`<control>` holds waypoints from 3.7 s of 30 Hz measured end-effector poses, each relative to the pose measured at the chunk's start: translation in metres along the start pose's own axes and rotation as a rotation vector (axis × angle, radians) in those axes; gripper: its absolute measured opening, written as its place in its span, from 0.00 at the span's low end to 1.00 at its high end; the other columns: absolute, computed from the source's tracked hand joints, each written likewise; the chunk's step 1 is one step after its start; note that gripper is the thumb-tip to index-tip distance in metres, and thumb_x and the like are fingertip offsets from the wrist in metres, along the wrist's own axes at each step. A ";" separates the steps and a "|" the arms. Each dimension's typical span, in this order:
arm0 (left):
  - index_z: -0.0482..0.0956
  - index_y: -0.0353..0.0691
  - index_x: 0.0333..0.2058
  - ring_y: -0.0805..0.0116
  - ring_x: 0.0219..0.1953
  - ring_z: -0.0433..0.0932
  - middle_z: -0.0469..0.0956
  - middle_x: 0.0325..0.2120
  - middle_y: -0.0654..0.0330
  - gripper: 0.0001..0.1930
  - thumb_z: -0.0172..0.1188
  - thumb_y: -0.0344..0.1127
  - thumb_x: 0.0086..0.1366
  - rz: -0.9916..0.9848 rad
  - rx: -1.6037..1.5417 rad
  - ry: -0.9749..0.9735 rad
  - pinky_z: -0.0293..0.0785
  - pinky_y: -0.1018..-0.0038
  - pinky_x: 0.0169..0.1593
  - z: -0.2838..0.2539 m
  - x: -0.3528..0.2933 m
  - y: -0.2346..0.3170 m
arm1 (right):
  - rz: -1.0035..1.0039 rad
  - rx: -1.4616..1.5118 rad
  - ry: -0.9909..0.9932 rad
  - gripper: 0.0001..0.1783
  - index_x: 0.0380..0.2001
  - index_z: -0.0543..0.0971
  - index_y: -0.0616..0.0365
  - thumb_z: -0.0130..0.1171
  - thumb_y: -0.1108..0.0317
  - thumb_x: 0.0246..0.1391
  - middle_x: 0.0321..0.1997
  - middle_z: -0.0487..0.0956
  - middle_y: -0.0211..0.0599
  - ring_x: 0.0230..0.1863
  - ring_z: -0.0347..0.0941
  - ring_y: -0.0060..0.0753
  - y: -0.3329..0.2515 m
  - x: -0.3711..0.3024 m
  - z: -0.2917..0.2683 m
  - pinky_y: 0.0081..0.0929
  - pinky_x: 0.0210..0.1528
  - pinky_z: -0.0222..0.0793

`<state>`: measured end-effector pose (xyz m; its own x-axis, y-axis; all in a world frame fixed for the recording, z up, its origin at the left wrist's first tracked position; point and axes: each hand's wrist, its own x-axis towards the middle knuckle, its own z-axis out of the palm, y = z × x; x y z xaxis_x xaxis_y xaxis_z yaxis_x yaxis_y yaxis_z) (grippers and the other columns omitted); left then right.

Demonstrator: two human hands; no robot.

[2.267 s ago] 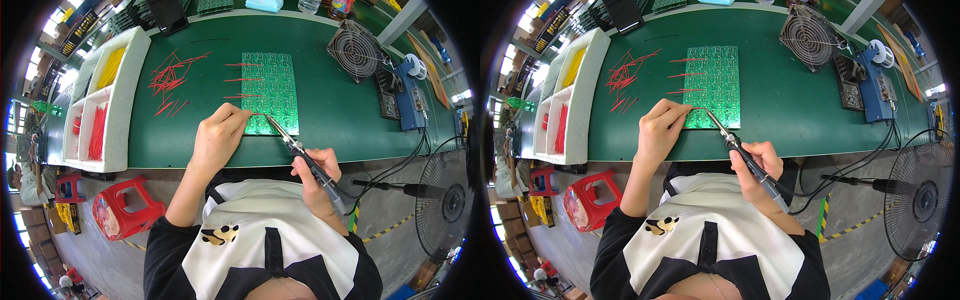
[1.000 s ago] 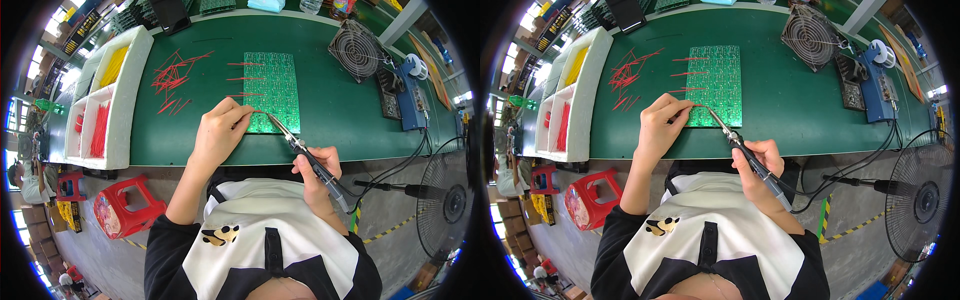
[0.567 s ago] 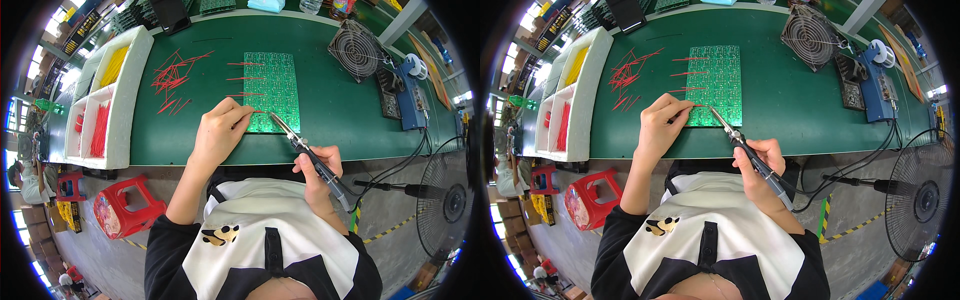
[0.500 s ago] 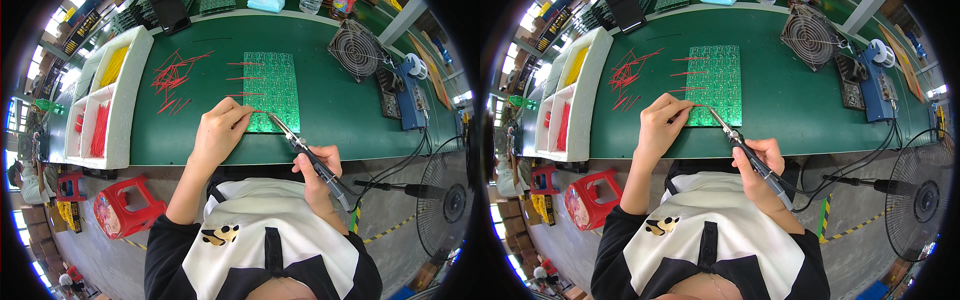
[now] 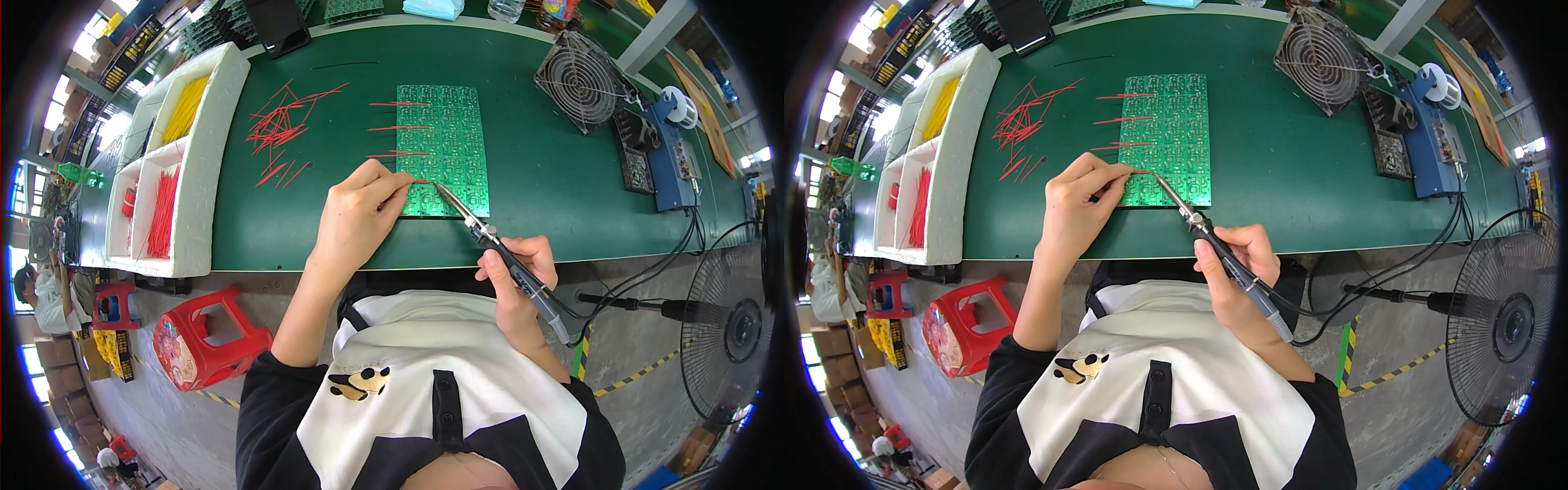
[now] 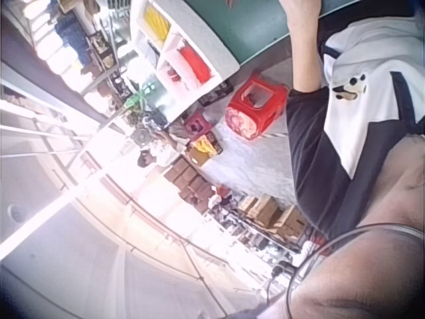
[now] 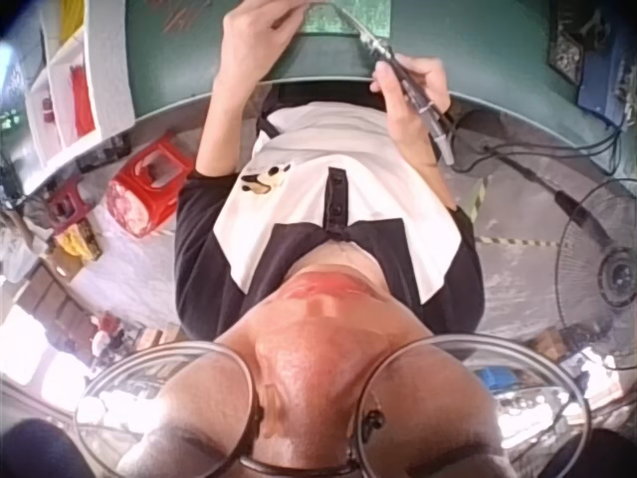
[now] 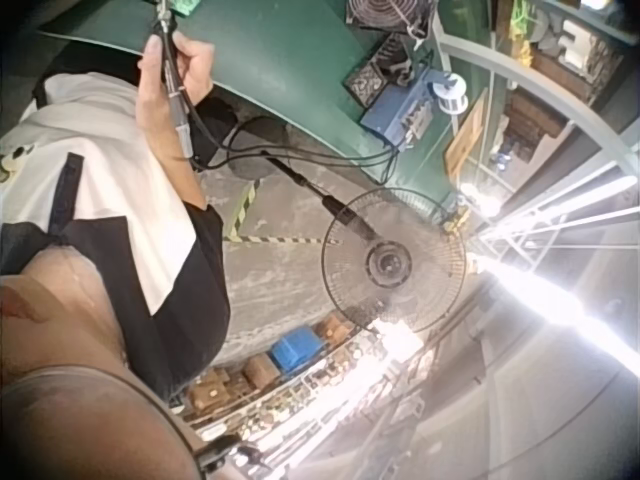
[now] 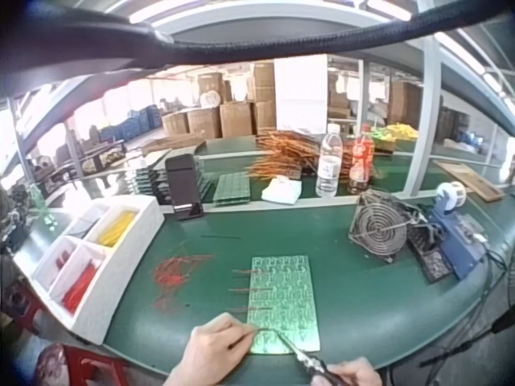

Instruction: The person solders wires onto a circuit board, positioning each wire by hand and attaching it with a soldering iron.

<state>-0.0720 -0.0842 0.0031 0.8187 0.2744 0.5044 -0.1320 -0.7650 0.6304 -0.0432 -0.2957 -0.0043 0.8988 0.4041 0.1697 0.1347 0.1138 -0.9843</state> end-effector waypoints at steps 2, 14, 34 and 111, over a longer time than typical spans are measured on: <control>0.80 0.37 0.30 0.66 0.19 0.72 0.72 0.22 0.60 0.06 0.61 0.24 0.50 0.004 -0.007 0.002 0.69 0.74 0.24 0.000 0.000 -0.001 | 0.000 0.006 0.001 0.11 0.34 0.66 0.64 0.58 0.75 0.52 0.29 0.76 0.38 0.25 0.72 0.20 0.000 0.000 0.000 0.16 0.28 0.70; 0.81 0.35 0.30 0.74 0.19 0.72 0.73 0.22 0.62 0.07 0.61 0.21 0.51 0.034 0.021 0.009 0.68 0.80 0.23 -0.002 0.000 0.001 | -0.056 0.025 0.123 0.11 0.34 0.66 0.62 0.57 0.73 0.51 0.24 0.75 0.41 0.21 0.72 0.24 -0.002 -0.002 0.002 0.19 0.25 0.69; 0.81 0.39 0.29 0.72 0.22 0.70 0.71 0.22 0.65 0.12 0.64 0.21 0.42 0.246 0.230 0.142 0.68 0.77 0.22 0.007 -0.036 0.016 | -0.174 0.150 0.038 0.14 0.38 0.62 0.62 0.56 0.79 0.51 0.29 0.71 0.39 0.26 0.66 0.20 0.021 -0.027 -0.020 0.17 0.29 0.63; 0.79 0.36 0.29 0.66 0.26 0.75 0.74 0.26 0.62 0.08 0.61 0.20 0.47 0.098 0.096 0.159 0.73 0.73 0.28 0.019 -0.029 0.022 | -0.140 0.001 -0.032 0.11 0.29 0.67 0.65 0.60 0.78 0.47 0.20 0.71 0.34 0.21 0.62 0.17 0.013 -0.011 -0.026 0.16 0.24 0.57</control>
<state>-0.0881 -0.1205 -0.0090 0.7050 0.2791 0.6520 -0.1464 -0.8423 0.5188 -0.0404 -0.3221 -0.0200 0.8574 0.4134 0.3067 0.2574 0.1716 -0.9509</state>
